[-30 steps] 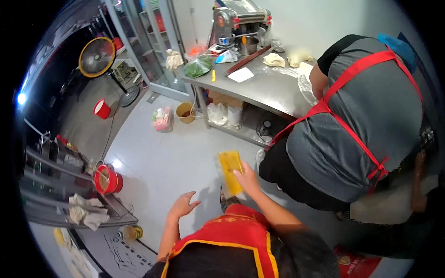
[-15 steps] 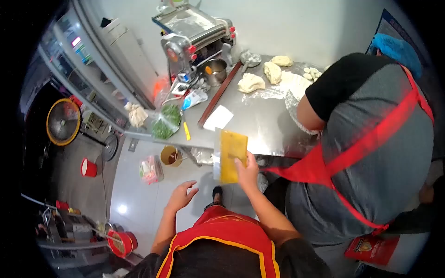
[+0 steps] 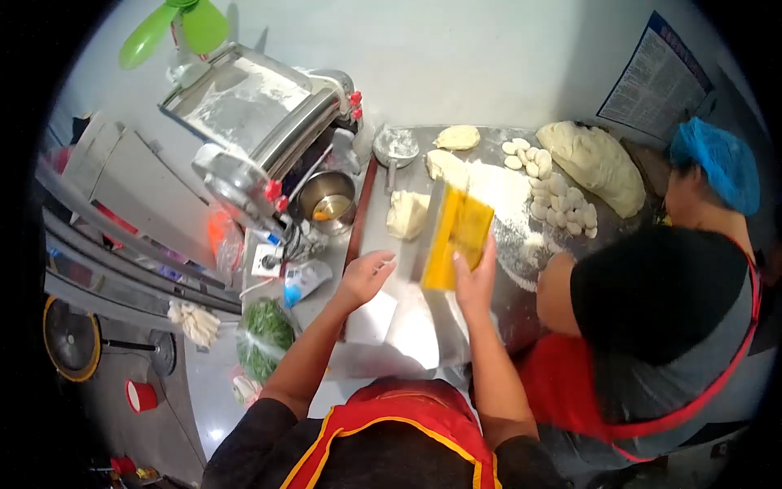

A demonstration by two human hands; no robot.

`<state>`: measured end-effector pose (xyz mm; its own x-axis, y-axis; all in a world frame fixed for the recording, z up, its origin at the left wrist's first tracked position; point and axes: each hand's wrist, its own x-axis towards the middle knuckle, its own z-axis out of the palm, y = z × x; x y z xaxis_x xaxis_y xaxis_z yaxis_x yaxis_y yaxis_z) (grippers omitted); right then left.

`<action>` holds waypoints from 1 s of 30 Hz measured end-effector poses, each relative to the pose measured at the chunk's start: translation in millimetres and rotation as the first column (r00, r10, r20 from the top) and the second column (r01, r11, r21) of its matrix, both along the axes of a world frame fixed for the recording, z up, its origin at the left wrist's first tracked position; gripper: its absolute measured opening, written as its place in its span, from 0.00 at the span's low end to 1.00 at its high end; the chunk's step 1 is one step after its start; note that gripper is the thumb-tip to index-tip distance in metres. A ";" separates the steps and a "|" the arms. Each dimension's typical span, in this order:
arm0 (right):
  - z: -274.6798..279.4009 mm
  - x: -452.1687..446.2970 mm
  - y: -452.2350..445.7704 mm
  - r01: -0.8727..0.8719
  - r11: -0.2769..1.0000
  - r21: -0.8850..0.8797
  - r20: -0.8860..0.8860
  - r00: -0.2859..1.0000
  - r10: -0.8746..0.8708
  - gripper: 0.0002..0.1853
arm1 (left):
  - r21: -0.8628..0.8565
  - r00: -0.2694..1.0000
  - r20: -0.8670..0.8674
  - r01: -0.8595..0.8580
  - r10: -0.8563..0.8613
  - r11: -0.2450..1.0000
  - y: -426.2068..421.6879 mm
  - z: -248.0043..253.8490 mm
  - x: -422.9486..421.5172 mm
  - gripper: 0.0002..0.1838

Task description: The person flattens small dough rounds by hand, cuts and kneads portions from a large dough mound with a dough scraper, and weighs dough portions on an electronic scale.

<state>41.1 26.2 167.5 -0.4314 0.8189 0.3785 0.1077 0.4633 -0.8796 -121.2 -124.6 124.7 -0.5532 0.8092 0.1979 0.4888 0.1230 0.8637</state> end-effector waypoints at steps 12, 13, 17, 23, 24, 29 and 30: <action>5.2 -228.0 284.1 -0.168 0.928 0.332 0.734 0.664 -0.142 0.38 | 0.081 0.990 0.089 -0.114 0.106 0.990 210.2 -19.5 -127.4 0.15; -3.5 -237.6 293.1 -0.197 0.926 0.322 0.763 0.633 -0.130 0.39 | 0.113 0.983 0.142 -0.136 0.120 0.984 232.4 -21.1 -138.4 0.15; -30.2 -268.4 323.2 -0.305 0.912 0.273 0.844 0.530 -0.075 0.42 | 0.018 0.985 0.053 -0.165 0.164 0.986 323.4 -49.5 -187.4 0.19; -56.4 -281.8 347.7 -0.391 0.875 0.285 0.834 0.551 -0.026 0.44 | -0.276 0.986 -0.091 -0.157 0.137 0.948 414.7 -93.6 -225.3 0.19; -56.5 -283.1 346.7 -0.407 0.867 0.286 0.834 0.551 -0.017 0.44 | -0.302 0.987 -0.083 -0.155 0.136 0.941 424.6 -102.3 -229.0 0.19; -74.1 -294.0 363.1 -0.412 0.862 0.296 0.830 0.557 -0.019 0.44 | -0.260 0.983 -0.114 -0.167 0.142 0.951 453.7 -134.1 -244.5 0.22; -67.7 -295.7 358.6 -0.411 0.869 0.277 0.828 0.560 0.001 0.44 | -0.268 0.986 -0.117 -0.148 0.120 0.952 456.1 -134.1 -248.5 0.22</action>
<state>-254.7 384.8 99.7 -0.8504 0.5234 0.0538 0.5027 0.8383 -0.2111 -369.7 331.5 -9.3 -0.6492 0.7597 0.0372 0.5319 0.4185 0.7361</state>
